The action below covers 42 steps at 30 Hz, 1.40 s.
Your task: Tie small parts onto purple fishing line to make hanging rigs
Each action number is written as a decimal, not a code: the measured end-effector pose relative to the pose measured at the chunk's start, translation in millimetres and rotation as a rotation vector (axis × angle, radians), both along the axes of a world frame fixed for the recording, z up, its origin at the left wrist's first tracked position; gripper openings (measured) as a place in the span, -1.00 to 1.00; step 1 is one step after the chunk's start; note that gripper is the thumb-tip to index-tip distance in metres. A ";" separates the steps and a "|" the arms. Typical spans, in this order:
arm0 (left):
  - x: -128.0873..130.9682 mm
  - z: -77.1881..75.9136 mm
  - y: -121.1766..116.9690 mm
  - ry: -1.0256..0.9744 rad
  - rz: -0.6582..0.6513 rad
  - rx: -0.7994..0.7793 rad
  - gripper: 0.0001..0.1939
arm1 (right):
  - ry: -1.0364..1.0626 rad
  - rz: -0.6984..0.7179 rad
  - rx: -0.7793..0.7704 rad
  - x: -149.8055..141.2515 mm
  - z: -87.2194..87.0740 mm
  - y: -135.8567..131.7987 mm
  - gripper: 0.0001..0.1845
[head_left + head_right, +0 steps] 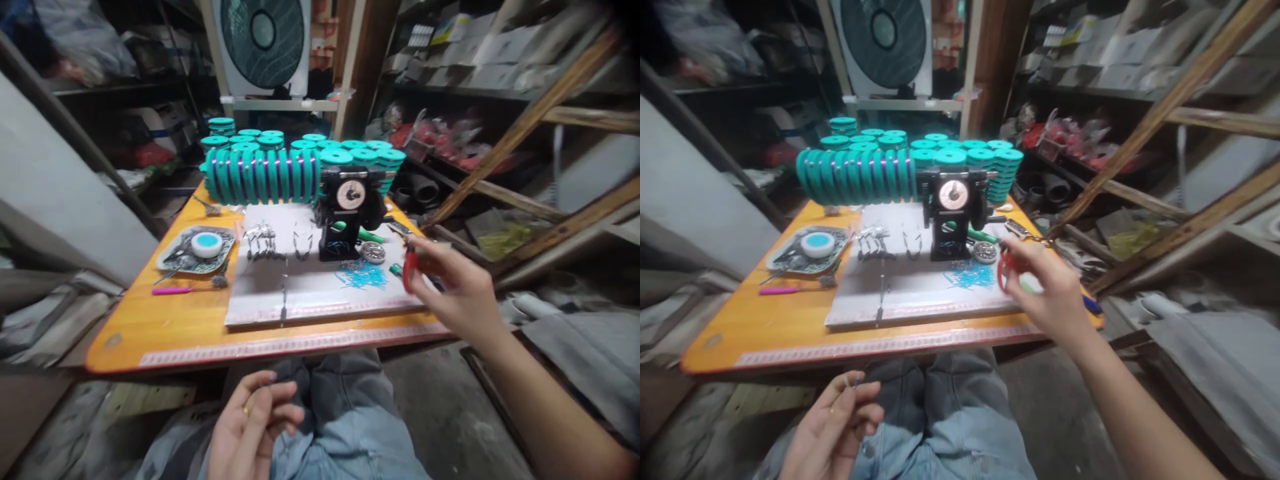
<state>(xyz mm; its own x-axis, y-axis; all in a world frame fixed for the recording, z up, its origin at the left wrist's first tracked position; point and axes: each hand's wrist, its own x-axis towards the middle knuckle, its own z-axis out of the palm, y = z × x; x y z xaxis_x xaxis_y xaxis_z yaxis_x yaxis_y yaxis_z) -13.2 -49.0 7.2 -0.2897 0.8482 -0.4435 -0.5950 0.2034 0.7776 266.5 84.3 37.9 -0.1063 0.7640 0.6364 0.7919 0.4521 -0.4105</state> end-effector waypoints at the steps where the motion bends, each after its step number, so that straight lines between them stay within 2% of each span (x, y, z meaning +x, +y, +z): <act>1: -0.2 -0.1 1.1 -0.018 -0.018 -0.007 -0.52 | -0.005 0.132 -0.059 -17.9 -0.8 -18.3 -0.55; 3: -1.1 -0.6 2.4 -0.045 -0.035 -0.012 -0.55 | 0.048 0.406 -0.228 -52.2 -4.9 -55.5 -0.54; 5: -2.1 -1.3 2.4 -0.060 -0.045 -0.011 -0.58 | 0.072 0.546 -0.364 -80.2 -13.0 -86.2 -0.50; 7: -3.2 -2.0 1.8 -0.066 -0.063 -0.008 -0.62 | 0.101 0.623 -0.402 -99.2 -24.5 -105.2 -0.51; 10: -5.7 -4.6 1.3 -0.039 -0.054 0.039 -0.66 | 0.132 0.610 -0.323 -112.5 -42.3 -114.7 -0.56; 13: -9.2 -9.0 1.7 0.016 -0.061 0.127 -0.72 | 0.128 0.544 -0.257 -116.2 -51.9 -115.5 -0.57; 17: -12.0 -12.7 1.1 0.019 -0.095 0.152 -0.77 | 0.117 0.519 -0.235 -117.8 -52.5 -116.9 -0.54; 25: -9.0 -8.0 0.8 -0.007 -0.064 0.153 -0.78 | 0.125 0.546 -0.232 -119.7 -52.0 -116.8 -0.50; 35: -10.7 -9.3 0.3 -0.001 -0.073 0.162 -0.78 | 0.200 0.548 -0.303 -123.2 -55.3 -121.4 -0.54; 36: -10.5 -11.2 0.2 0.002 -0.070 0.153 -0.77 | 0.218 0.527 -0.324 -119.4 -54.2 -121.7 -0.55; 38: -10.3 -17.2 -0.1 0.010 -0.061 0.133 -0.75 | 0.281 0.385 -0.352 -101.8 -49.0 -115.2 -0.59; 39: -10.5 -21.0 -0.2 0.025 -0.060 0.127 -0.75 | 0.319 0.268 -0.334 -86.9 -45.0 -106.8 -0.61; 40: -11.0 -25.0 -0.3 0.057 -0.061 0.127 -0.74 | 0.349 0.095 -0.311 -67.7 -40.5 -94.4 -0.59; 42: -12.4 -31.8 -0.3 0.189 -0.059 0.161 -0.75 | 0.299 -0.148 -0.187 -18.6 -31.1 -58.9 -0.46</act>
<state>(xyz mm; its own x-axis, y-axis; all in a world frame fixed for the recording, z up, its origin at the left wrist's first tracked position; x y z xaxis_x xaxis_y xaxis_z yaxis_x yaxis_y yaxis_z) -25.5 -49.3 -24.6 -0.3022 0.9214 -0.2443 -0.4271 0.0983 0.8989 247.9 25.3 6.7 0.1829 0.8630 0.4710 0.6759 0.2375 -0.6976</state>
